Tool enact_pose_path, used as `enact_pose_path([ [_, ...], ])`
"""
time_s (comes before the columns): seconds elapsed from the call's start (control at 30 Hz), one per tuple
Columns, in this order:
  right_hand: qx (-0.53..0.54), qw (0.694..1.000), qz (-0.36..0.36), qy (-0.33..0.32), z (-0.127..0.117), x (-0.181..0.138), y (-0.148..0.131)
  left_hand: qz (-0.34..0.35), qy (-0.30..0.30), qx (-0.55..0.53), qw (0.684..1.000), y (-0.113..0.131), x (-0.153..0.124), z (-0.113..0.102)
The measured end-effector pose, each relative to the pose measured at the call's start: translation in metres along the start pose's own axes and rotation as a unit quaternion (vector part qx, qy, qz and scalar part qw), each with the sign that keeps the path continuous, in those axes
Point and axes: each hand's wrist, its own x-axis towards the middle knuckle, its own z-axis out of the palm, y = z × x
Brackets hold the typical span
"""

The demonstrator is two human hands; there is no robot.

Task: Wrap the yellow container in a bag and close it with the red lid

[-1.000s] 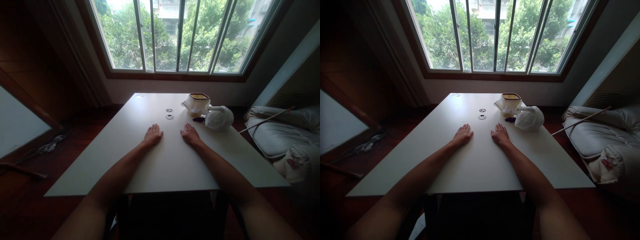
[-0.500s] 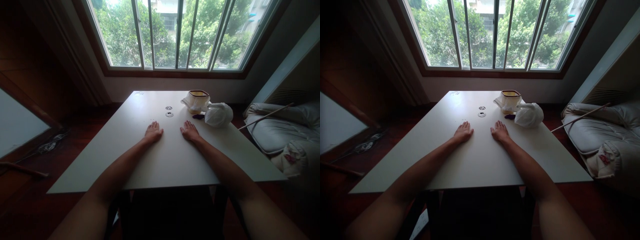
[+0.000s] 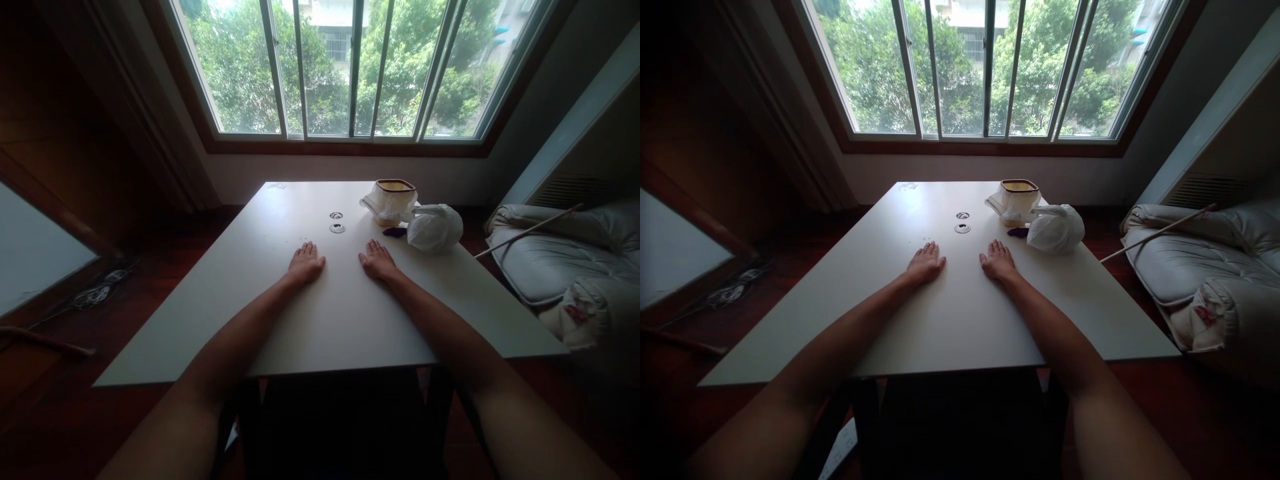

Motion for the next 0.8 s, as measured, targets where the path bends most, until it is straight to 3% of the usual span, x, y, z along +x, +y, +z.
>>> enact_pose_path([
  [0.6,-0.001,1.000,-0.006,-0.007,-0.002,0.000,0.001,0.008,0.003,-0.002,1.000,-0.001,0.000,0.000],
  [0.7,0.002,1.000,-0.007,0.015,-0.004,-0.003,0.001,0.012,0.047,-0.014,0.999,0.000,-0.005,-0.002],
  [0.8,0.014,0.997,-0.029,0.073,-0.006,-0.011,-0.001,0.027,0.145,-0.043,0.988,0.000,-0.013,-0.004],
])
